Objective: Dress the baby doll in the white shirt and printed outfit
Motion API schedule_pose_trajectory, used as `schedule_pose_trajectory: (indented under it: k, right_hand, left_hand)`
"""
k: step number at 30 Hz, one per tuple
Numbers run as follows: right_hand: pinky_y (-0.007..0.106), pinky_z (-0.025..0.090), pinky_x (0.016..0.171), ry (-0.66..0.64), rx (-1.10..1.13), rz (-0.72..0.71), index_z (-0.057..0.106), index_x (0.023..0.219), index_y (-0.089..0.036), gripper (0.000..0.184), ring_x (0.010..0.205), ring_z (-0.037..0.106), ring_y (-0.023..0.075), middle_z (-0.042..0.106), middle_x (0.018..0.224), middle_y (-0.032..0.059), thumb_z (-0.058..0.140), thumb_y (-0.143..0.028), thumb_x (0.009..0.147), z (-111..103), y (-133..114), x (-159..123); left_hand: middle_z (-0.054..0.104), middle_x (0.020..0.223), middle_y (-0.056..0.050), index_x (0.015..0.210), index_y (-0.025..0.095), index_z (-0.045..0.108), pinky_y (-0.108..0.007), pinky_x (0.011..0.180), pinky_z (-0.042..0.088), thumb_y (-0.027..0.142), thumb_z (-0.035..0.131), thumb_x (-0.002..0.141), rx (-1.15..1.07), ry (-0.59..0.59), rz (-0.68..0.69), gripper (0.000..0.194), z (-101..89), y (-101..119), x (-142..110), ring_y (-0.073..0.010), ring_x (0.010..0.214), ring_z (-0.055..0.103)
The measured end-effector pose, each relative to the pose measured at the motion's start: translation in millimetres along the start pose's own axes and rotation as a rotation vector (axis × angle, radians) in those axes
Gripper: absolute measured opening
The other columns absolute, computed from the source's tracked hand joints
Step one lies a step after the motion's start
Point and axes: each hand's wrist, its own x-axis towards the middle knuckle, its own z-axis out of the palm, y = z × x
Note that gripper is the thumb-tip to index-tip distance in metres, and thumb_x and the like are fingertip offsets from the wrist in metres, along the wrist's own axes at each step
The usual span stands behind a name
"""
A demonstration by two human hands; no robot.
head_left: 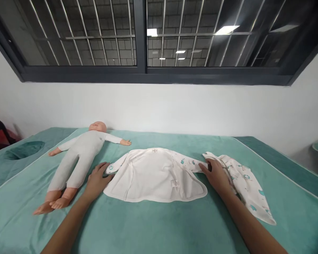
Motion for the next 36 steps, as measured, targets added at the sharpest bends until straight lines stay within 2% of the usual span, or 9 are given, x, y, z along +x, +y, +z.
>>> schedule_pose_trajectory:
  k: [3, 6, 11, 18, 20, 23, 26, 31, 36]
  right_hand:
    - [0.044, 0.047, 0.085, -0.163, -0.058, 0.111, 0.066, 0.109, -0.02, 0.048, 0.103, 0.061, 0.0322, 0.068, 0.112, 0.012, 0.048, -0.06, 0.088, 10, 6, 19]
    - [0.042, 0.046, 0.087, -0.22, -0.007, 0.066, 0.069, 0.096, -0.022, 0.04, 0.103, 0.062, 0.0302, 0.069, 0.107, 0.0081, 0.051, -0.057, 0.086, 12, 3, 22]
    - [0.04, 0.048, 0.084, -0.051, 0.281, 0.092, 0.065, 0.097, -0.022, 0.039, 0.091, 0.062, 0.0249, 0.07, 0.101, 0.0062, 0.051, -0.056, 0.084, 8, 8, 18]
    - [0.037, 0.052, 0.078, 0.14, 0.447, 0.149, 0.061, 0.105, -0.021, 0.033, 0.086, 0.063, 0.0212, 0.066, 0.101, 0.0079, 0.057, -0.044, 0.082, 9, 20, 15]
    - [0.039, 0.053, 0.084, 0.214, 0.444, 0.09, 0.06, 0.107, -0.02, 0.031, 0.093, 0.063, 0.0226, 0.065, 0.105, 0.0096, 0.054, -0.041, 0.085, 9, 21, 14]
    - [0.046, 0.05, 0.094, 0.268, 0.297, -0.057, 0.061, 0.107, -0.02, 0.027, 0.107, 0.06, 0.0261, 0.064, 0.115, 0.0118, 0.05, -0.037, 0.088, 8, 18, 10]
    - [0.049, 0.043, 0.106, 0.153, 0.127, -0.251, 0.064, 0.108, -0.021, 0.027, 0.12, 0.055, 0.0276, 0.063, 0.125, 0.011, 0.046, -0.032, 0.091, 9, 7, 4]
    - [0.046, 0.044, 0.107, -0.258, 0.064, -0.456, 0.062, 0.125, -0.024, 0.035, 0.123, 0.056, 0.0264, 0.062, 0.132, 0.007, 0.045, -0.03, 0.095, 14, -13, -2]
    - [0.046, 0.044, 0.107, -0.303, 0.104, -0.361, 0.063, 0.125, -0.021, 0.039, 0.123, 0.056, 0.0272, 0.063, 0.131, 0.0089, 0.044, -0.039, 0.096, 13, -13, 0]
  left_hand:
    - [0.056, 0.136, -0.006, 0.121, 0.025, 0.062, -0.047, 0.101, 0.042, 0.039, 0.048, 0.086, 0.063, -0.122, 0.018, 0.04, 5.7, -12, 18, -0.0301, 0.12, 0.054]
    - [0.066, 0.118, -0.006, 0.106, 0.021, 0.066, -0.039, 0.096, 0.045, 0.03, 0.043, 0.087, 0.014, -0.013, 0.094, 0.031, 11.7, -15, 27, -0.0262, 0.112, 0.059]
    - [0.065, 0.117, -0.006, 0.101, 0.021, 0.062, -0.035, 0.088, 0.048, 0.022, 0.04, 0.088, 0.037, 0.327, 0.111, 0.026, 15.7, -17, 32, -0.0238, 0.106, 0.061]
    - [0.064, 0.117, -0.011, 0.112, 0.018, 0.059, -0.039, 0.088, 0.049, 0.014, 0.036, 0.087, 0.093, 0.416, 0.028, 0.034, 16.5, -20, 29, -0.0273, 0.109, 0.061]
    - [0.064, 0.122, -0.012, 0.117, 0.017, 0.058, -0.039, 0.095, 0.047, 0.022, 0.038, 0.091, 0.077, 0.382, 0.07, 0.034, 16.1, -19, 29, -0.0269, 0.114, 0.06]
    - [0.065, 0.126, -0.009, 0.117, 0.02, 0.062, -0.04, 0.103, 0.043, 0.039, 0.038, 0.095, 0.092, 0.15, 0.17, 0.038, 16.8, -13, 32, -0.0267, 0.12, 0.057]
    - [0.061, 0.136, -0.006, 0.121, 0.026, 0.063, -0.046, 0.107, 0.038, 0.046, 0.031, 0.097, 0.163, -0.063, 0.156, 0.045, 20.0, -8, 35, -0.028, 0.128, 0.051]
    - [0.052, 0.144, -0.016, 0.136, 0.018, 0.052, -0.05, 0.108, 0.035, 0.053, 0.034, 0.094, 0.124, -0.009, -0.047, 0.057, 20.5, -10, 40, -0.0341, 0.133, 0.046]
    - [0.063, 0.128, -0.013, 0.127, 0.016, 0.058, -0.042, 0.102, 0.045, 0.047, 0.053, 0.084, -0.161, -0.025, -0.119, 0.053, 11.1, -13, 36, -0.0305, 0.116, 0.059]
